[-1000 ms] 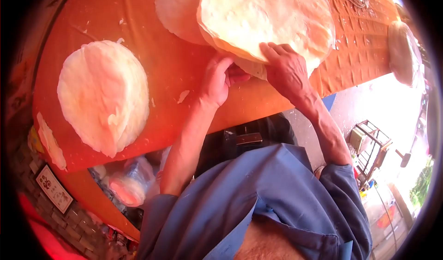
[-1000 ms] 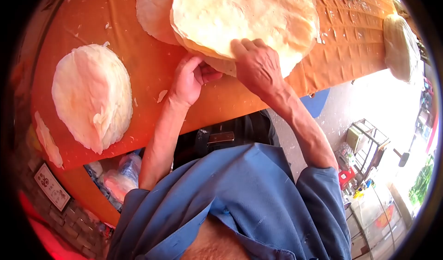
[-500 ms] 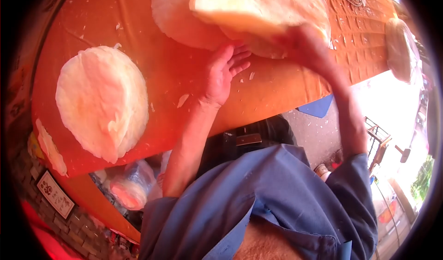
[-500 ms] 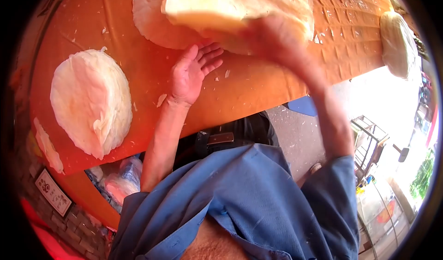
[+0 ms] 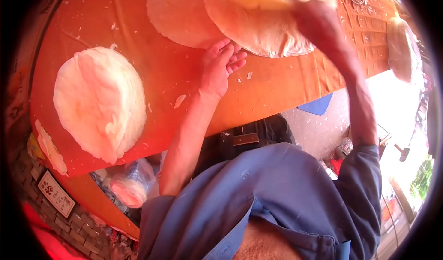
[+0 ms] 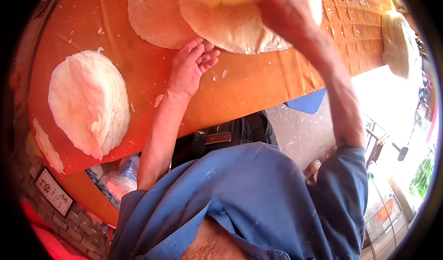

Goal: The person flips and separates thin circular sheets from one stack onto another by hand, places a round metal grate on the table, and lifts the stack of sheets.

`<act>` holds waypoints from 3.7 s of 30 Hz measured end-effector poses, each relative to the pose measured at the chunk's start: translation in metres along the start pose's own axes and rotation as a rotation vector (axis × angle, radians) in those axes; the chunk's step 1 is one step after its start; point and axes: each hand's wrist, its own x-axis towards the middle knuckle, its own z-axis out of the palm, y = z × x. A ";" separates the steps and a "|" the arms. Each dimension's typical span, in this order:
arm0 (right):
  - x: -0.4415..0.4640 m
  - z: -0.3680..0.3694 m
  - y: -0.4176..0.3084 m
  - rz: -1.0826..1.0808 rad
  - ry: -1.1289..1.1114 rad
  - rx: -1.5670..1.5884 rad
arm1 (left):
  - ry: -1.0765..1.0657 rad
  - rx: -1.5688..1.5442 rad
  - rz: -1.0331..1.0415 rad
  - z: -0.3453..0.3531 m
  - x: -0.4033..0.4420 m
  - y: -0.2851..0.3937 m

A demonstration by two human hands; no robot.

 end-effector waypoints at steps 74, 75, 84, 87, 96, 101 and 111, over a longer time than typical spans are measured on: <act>-0.050 -0.094 -0.058 0.084 0.039 0.127 | -0.058 0.164 0.126 -0.058 -0.089 -0.006; -0.052 -0.062 -0.086 0.068 -0.128 0.185 | -0.060 0.162 0.142 -0.058 -0.090 -0.008; -0.089 0.006 -0.135 -0.035 -0.038 0.426 | -0.201 -0.087 0.160 -0.041 -0.098 -0.006; -0.079 0.007 -0.138 -0.031 0.005 0.442 | -0.182 -0.115 0.176 -0.045 -0.097 -0.011; -0.086 0.015 -0.160 0.040 0.095 0.467 | -0.293 -0.184 0.204 -0.054 -0.091 0.000; -0.074 -0.041 -0.096 0.320 -0.175 0.655 | -0.007 0.026 0.200 -0.047 -0.080 0.016; -0.109 -0.134 0.030 1.108 0.588 1.453 | 0.173 -0.204 0.100 -0.064 0.006 0.040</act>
